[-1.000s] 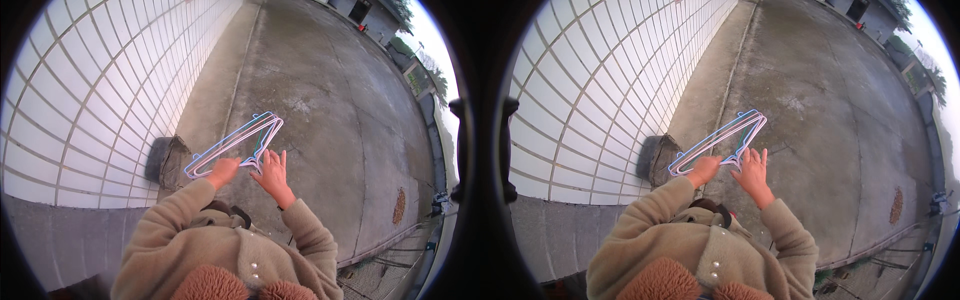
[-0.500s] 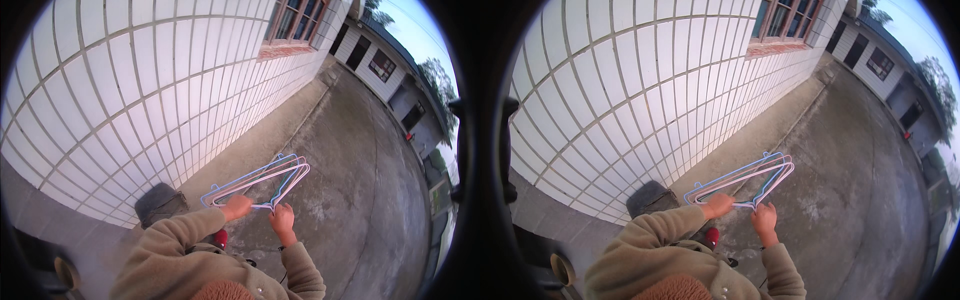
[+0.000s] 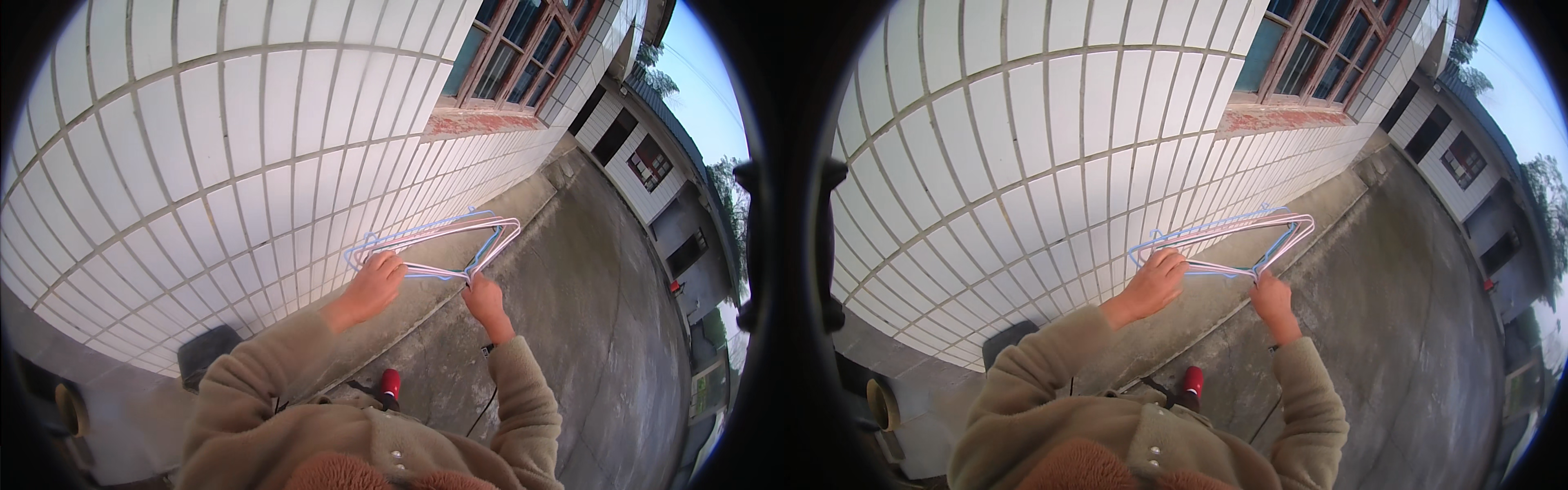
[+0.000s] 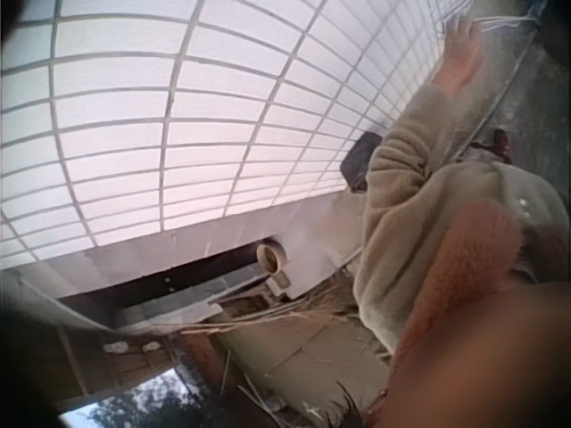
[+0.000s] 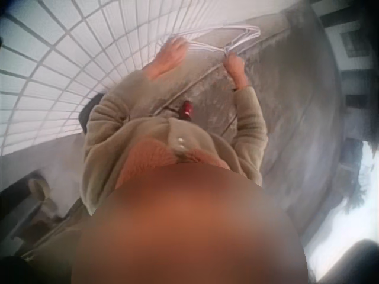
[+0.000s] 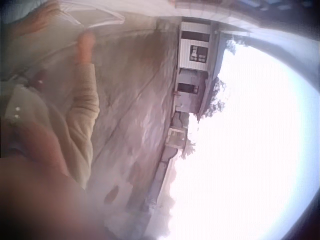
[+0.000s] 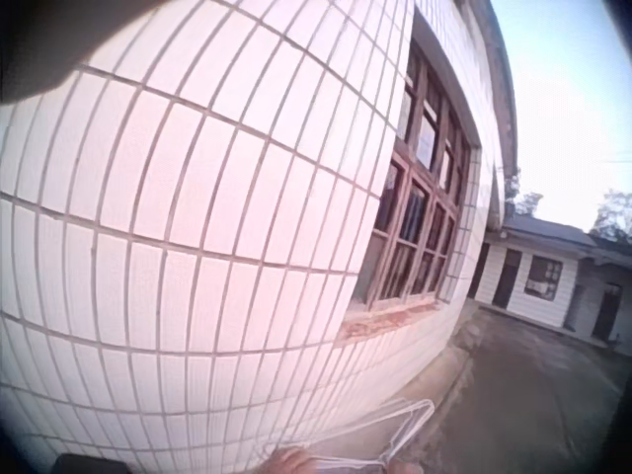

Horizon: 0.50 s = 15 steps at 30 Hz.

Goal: The person retrieves metal bars from a storage area, carries them to a concrete courtyard, and assembles them into a drying rack frame. They then retrieve plastic hangers and a basin, and place the assembled frame on the ground.

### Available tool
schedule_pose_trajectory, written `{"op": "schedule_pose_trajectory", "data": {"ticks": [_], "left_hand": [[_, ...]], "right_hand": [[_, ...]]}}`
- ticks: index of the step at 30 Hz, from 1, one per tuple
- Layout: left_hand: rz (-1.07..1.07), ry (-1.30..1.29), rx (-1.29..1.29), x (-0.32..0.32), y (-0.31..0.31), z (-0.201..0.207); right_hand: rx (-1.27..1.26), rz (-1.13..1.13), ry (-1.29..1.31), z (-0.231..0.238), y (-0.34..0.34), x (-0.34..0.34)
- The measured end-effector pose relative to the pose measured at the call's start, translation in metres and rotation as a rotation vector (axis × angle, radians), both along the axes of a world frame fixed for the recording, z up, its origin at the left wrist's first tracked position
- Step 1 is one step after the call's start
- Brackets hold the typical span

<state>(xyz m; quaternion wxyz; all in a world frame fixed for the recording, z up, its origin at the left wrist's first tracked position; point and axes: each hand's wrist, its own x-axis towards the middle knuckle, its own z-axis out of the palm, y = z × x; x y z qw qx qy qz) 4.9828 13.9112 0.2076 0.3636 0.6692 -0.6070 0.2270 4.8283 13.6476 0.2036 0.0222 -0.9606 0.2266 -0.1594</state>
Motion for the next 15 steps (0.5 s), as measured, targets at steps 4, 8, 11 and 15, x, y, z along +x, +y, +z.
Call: {"op": "schedule_pose_trajectory", "data": {"ticks": [4,8,11,15], "left_hand": [[0.125,0.158,-0.100,0.009,-0.014,0.003],[0.445,0.348,-0.072,0.006,-0.025,-0.031],[0.715,0.517,-0.015,-0.016,-0.023,-0.064],[1.061,0.606,-0.033,-0.058,-0.018,-0.105]], "right_hand": [[-0.087,-0.013,0.017,0.021,-0.146,0.054],[-0.104,-0.013,-0.023,0.048,-0.292,0.132],[-0.053,0.010,-0.103,0.062,-0.379,0.194],[-0.055,0.069,-0.153,0.087,-0.453,0.291]]}}
